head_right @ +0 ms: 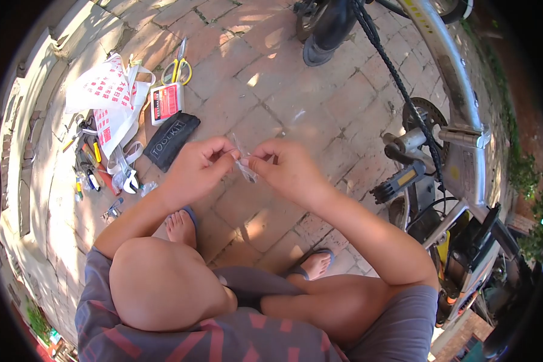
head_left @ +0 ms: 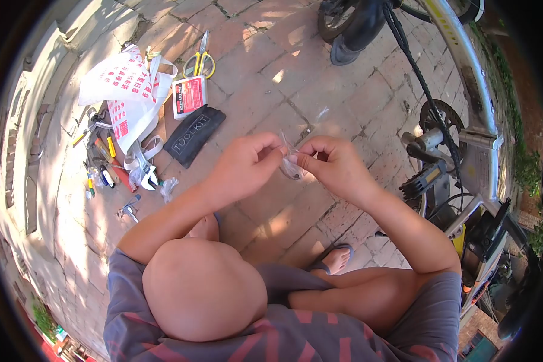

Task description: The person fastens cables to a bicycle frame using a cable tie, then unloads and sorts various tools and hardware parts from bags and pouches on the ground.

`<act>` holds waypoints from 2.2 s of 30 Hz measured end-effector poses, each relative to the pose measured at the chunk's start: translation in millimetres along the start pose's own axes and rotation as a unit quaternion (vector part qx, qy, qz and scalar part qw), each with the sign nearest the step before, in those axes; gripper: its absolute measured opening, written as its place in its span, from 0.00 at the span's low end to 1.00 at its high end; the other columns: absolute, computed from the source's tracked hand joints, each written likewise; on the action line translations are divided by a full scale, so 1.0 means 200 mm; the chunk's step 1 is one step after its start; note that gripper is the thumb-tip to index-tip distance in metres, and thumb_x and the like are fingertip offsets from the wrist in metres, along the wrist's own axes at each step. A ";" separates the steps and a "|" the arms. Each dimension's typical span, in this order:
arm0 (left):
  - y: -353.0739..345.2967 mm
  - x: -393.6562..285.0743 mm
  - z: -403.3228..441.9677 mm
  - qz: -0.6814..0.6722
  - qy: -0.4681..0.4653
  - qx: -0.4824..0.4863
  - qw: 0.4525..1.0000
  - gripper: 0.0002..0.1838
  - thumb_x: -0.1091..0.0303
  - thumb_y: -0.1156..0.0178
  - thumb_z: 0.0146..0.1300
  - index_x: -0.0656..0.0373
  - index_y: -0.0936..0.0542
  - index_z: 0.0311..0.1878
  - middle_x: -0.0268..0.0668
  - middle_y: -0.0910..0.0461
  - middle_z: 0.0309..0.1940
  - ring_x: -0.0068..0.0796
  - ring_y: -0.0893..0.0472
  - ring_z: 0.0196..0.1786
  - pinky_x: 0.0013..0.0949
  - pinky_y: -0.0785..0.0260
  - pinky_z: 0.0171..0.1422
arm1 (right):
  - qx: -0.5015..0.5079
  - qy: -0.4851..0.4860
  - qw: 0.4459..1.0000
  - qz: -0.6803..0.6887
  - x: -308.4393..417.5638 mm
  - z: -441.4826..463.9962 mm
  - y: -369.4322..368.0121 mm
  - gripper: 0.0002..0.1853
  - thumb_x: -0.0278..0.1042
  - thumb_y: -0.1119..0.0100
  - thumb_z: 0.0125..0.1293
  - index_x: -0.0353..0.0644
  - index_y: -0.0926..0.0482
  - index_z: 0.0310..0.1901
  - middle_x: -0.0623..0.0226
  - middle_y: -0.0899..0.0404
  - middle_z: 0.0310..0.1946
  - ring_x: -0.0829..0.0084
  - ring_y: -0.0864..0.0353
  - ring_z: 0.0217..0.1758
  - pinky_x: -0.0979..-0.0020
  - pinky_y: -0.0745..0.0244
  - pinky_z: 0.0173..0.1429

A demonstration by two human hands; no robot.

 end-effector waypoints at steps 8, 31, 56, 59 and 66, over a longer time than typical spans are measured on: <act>0.03 -0.01 -0.02 0.050 -0.013 -0.016 0.999 0.07 0.69 0.44 0.65 0.63 0.23 0.34 0.28 0.30 0.20 0.12 0.34 0.25 0.24 0.41 0.28 | -0.145 0.287 0.910 -0.260 0.15 -0.01 0.03 0.06 0.26 0.39 0.55 0.38 0.21 0.35 0.58 0.19 0.31 0.60 0.20 0.32 0.63 0.27 0.35; 0.21 0.17 0.07 -0.245 0.103 -0.062 0.962 0.15 0.61 0.38 0.66 0.64 0.17 0.45 0.29 0.21 0.33 0.17 0.23 0.35 0.24 0.27 0.42 | 0.122 0.002 0.992 0.016 -0.05 0.18 0.00 0.11 0.32 0.34 0.59 0.35 0.16 0.42 0.67 0.17 0.35 0.79 0.22 0.38 0.75 0.28 0.44; 0.38 0.87 0.03 -0.125 0.197 -0.151 0.961 0.10 0.64 0.41 0.66 0.61 0.19 0.33 0.26 0.26 0.23 0.16 0.27 0.26 0.23 0.33 0.33 | -0.168 0.132 0.953 -0.217 0.22 0.09 0.34 0.06 0.29 0.43 0.64 0.38 0.21 0.39 0.59 0.19 0.27 0.67 0.20 0.26 0.71 0.26 0.34; 0.38 1.18 -0.06 0.030 0.227 -0.142 0.963 0.10 0.66 0.39 0.64 0.64 0.19 0.32 0.27 0.27 0.19 0.19 0.28 0.23 0.26 0.34 0.29 | -0.184 0.132 0.952 -0.206 0.27 0.03 0.44 0.06 0.28 0.43 0.67 0.37 0.22 0.41 0.69 0.22 0.25 0.81 0.28 0.25 0.77 0.32 0.32; 0.39 0.58 0.03 0.218 0.024 -0.098 0.971 0.26 0.66 0.34 0.55 0.63 0.26 0.57 0.46 0.26 0.44 0.40 0.23 0.49 0.36 0.30 0.49 | -0.170 0.187 0.947 -0.199 0.49 -0.13 0.50 0.04 0.26 0.41 0.66 0.35 0.21 0.38 0.73 0.25 0.24 0.86 0.32 0.25 0.79 0.37 0.28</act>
Point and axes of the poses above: each hand's wrist, its own z-axis towards the middle knuckle, its own y-axis out of the back of the hand, x = y × z, the point moved 5 cm from there along z, towards the middle knuckle
